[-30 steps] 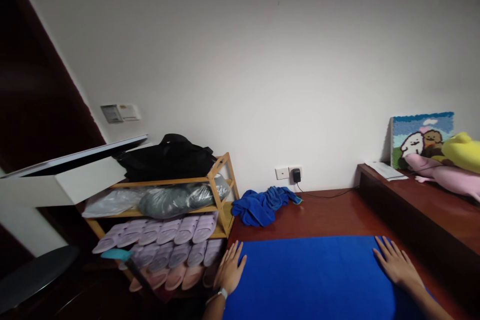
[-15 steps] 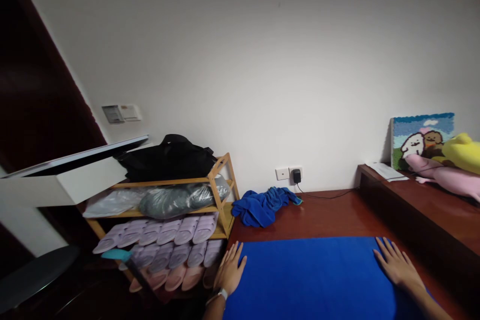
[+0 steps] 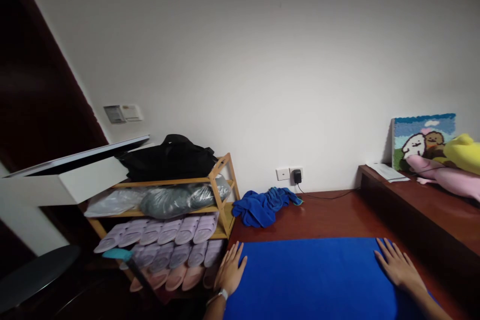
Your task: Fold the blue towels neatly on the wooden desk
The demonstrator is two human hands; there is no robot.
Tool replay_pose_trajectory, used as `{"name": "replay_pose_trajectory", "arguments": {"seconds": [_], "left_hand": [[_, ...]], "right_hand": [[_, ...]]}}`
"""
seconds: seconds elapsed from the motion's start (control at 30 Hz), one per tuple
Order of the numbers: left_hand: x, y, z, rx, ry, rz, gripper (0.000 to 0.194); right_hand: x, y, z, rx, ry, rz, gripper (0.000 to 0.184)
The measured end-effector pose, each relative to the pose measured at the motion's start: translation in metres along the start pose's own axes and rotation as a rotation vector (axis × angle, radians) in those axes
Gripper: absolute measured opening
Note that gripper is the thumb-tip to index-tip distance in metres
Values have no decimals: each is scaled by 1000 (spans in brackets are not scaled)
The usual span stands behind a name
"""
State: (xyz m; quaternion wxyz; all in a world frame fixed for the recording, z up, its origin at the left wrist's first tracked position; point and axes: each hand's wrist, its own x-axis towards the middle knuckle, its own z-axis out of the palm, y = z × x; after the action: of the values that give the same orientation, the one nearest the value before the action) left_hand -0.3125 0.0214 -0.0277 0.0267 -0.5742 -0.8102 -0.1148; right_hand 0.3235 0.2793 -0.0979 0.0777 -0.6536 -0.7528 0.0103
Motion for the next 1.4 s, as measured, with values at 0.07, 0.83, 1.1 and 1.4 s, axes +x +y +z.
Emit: {"name": "replay_pose_trajectory", "arguments": {"seconds": [0.07,0.83,1.1,1.4], "left_hand": [[0,0,0,-1,-3,2,64],[-7,13,-11,-5,-31,-8,64],[-9,15,-10,-39,-19,-9,63],[-4,10,-2,-26,-4,-5,63]], "right_hand": [[-1,0,0,-4,16,-7,80],[6,-16,-35,-63,-120,70,73],[-49,-269,-83,154,-49,-449,63],[-91,-390,-74,346,-319,-695,76]]}}
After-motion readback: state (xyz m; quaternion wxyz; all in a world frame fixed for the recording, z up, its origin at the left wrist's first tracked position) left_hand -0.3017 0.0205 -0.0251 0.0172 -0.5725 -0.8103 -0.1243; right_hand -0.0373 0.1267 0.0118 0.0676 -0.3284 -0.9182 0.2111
